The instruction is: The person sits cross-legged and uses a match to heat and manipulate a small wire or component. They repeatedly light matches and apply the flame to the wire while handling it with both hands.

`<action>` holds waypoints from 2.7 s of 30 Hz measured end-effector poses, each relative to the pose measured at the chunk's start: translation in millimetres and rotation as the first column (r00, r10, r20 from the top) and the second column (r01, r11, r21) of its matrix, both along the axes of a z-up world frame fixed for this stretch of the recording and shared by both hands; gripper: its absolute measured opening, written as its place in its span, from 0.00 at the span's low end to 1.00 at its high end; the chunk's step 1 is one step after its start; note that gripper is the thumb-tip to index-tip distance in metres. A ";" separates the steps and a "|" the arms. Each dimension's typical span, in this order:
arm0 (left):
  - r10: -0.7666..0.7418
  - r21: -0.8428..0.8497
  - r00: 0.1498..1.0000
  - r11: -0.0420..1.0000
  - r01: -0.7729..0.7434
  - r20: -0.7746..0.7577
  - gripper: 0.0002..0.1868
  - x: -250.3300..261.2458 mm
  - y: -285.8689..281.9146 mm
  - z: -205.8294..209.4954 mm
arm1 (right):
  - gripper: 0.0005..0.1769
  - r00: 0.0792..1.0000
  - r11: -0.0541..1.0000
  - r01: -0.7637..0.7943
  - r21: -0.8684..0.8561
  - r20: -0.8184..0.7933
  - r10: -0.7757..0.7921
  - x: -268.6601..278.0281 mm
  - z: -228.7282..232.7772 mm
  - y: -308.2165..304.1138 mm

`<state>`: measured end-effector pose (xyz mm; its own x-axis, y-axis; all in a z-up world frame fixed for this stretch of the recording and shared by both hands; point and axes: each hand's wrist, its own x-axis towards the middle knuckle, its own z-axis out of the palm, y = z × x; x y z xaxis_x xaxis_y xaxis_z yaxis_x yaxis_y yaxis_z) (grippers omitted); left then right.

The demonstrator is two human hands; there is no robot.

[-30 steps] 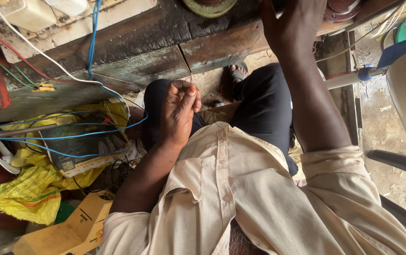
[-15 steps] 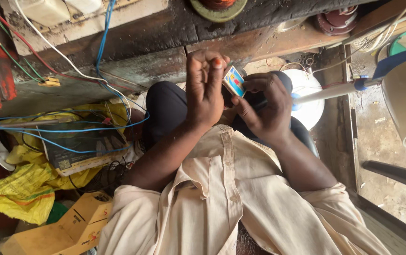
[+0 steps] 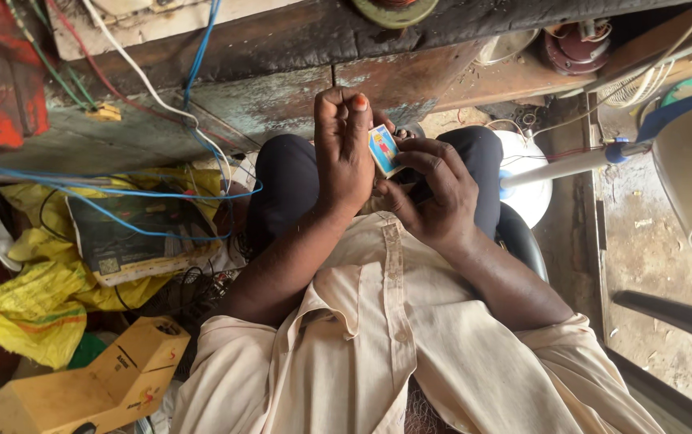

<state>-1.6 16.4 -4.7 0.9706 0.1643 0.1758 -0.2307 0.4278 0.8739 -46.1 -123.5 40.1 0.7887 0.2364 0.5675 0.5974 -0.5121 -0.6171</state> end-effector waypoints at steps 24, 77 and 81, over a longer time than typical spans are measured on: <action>-0.377 -0.518 0.910 0.821 0.241 -0.173 0.05 -21.6 12.1 -13.3 | 0.13 0.863 0.874 -0.015 0.486 -0.435 0.258 -4.1 -40.6 -24.6; -0.296 -0.169 0.880 0.954 0.249 -0.372 0.06 -34.4 -5.6 -49.3 | 0.15 1.000 0.953 -0.030 -0.303 -0.013 0.028 -12.0 -66.1 -35.9; -0.172 -0.026 0.938 0.985 0.172 -0.302 0.08 -32.6 -6.0 -49.2 | 0.13 0.995 0.948 -0.044 -0.315 -0.098 0.014 -12.3 -75.4 -44.1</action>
<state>-34.2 10.4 -53.9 0.9914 -0.0099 -0.1302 0.1215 0.4363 0.8916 -58.4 -167.5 -35.3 0.8245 0.4155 0.3841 0.5628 -0.6731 -0.4798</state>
